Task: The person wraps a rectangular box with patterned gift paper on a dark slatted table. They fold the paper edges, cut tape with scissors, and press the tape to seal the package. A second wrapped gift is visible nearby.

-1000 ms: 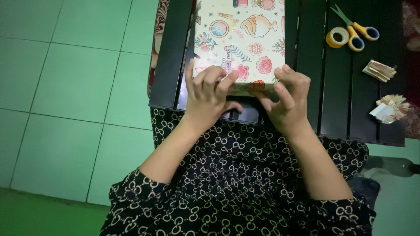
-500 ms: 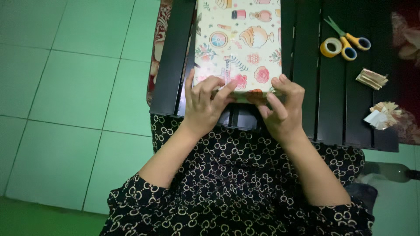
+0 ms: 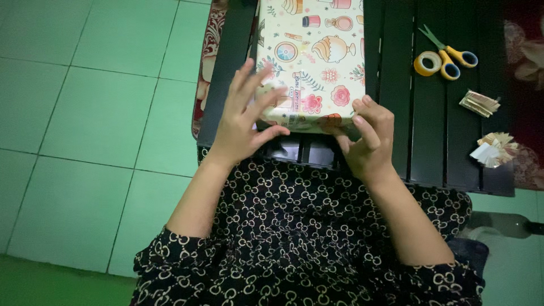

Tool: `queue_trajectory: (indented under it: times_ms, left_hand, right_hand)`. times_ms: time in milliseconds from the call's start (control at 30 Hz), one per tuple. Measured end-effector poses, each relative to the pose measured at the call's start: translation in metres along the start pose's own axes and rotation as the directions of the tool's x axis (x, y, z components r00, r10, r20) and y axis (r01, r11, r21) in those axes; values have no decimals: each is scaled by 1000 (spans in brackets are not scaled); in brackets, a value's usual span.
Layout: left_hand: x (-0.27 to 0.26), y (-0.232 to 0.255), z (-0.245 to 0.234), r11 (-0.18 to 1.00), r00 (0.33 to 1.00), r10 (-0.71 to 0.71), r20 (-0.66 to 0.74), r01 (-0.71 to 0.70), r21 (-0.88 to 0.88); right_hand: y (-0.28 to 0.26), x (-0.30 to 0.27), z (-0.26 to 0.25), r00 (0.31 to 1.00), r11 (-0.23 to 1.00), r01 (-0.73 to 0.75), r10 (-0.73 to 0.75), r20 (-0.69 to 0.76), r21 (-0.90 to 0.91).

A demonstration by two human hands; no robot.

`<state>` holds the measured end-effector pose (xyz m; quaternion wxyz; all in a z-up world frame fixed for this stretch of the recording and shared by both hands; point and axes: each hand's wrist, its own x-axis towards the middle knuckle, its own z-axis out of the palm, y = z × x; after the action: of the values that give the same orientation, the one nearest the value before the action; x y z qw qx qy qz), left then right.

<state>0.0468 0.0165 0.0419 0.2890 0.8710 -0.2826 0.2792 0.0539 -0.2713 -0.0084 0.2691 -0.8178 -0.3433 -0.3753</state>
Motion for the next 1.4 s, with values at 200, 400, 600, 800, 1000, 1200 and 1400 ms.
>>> queue_trajectory:
  times_ms: [200,400,600,800,1000,1200,1400]
  left_hand:
    - [-1,-1,14,996,1000,-16,-16,15,-84]
    - [-9,-5,19,1000,1000,-25,-5,25,-8]
    - [-4,-19,-5,927,997,-8,71,34,-373]
    - [-3,-22,-14,993,974,-80,214,97,-70]
    - [-15,-6,5,990,985,-91,146,106,-96]
    - [-10,-8,18,941,959,-265,101,280,-188]
    - [-1,7,12,911,931,-277,237,333,-243]
  right_hand:
    - [1,-4,2,1000,1000,16,-16,8,-10]
    - [0,3,4,1000,1000,-1,1,-14,14]
    - [1,8,-21,991,956,-117,94,97,270]
    - [-6,8,-23,965,890,-260,226,134,374]
    - [-11,8,-21,927,889,-375,361,103,263]
    - [9,-2,-17,785,578,-612,529,324,539]
    - [5,3,-21,812,579,-556,532,240,596]
